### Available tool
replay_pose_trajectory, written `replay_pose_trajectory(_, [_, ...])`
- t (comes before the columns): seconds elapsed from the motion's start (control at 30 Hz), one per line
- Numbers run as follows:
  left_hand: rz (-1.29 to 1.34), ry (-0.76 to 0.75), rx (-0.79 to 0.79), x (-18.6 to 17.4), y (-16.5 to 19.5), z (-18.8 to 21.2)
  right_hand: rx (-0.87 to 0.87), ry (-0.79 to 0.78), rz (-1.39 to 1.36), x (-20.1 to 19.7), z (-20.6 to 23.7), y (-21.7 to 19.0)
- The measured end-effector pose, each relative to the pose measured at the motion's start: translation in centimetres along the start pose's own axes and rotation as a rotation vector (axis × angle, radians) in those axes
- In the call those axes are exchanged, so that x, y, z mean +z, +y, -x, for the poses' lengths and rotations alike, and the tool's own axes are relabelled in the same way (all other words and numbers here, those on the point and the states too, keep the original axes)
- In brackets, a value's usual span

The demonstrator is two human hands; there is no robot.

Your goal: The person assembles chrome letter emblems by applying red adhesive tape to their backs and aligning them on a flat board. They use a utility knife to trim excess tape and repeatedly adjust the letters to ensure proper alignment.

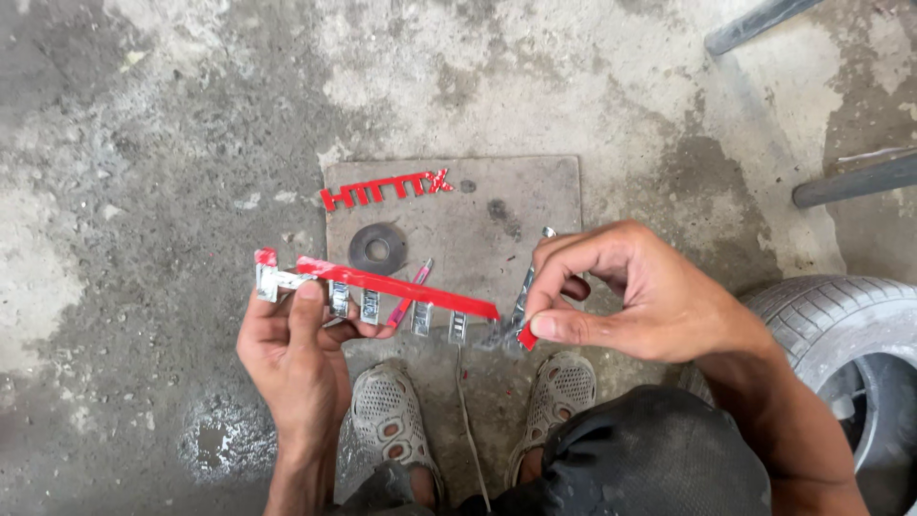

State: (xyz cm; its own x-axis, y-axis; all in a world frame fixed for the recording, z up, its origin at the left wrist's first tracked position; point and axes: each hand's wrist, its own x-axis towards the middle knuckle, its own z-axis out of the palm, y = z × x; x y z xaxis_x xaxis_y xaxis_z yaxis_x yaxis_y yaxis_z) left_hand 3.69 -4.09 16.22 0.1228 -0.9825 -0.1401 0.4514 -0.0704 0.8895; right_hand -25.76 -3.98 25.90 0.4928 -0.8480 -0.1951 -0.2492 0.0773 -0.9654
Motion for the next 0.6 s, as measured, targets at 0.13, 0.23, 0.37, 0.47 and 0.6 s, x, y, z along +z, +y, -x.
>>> replay_pose_trajectory(0.13, [0.090, 0.023, 0.070, -0.1, 0.6, 0.0, -0.041, 0.173, -0.153, 0.3, 0.7, 0.4])
replay_pose_trajectory(0.23, [0.131, 0.000, 0.096, -0.3, 0.7, 0.3, -0.095, 0.329, -0.301, 0.4, 0.7, 1.2])
replay_pose_trajectory(0.37, [0.152, -0.005, 0.113, -0.3, 0.2, 0.7, -0.191, 0.416, -0.420, 0.9, -0.1, 2.2])
replay_pose_trajectory(0.47, [0.177, -0.064, 0.124, -0.6, -0.2, 0.8, -0.224, 0.466, -0.465, 1.2, -0.8, 2.4])
replay_pose_trajectory(0.6, [0.184, -0.112, 0.122, -0.8, -0.4, 1.0, -0.245, 0.517, -0.452, 1.1, -1.6, 2.2])
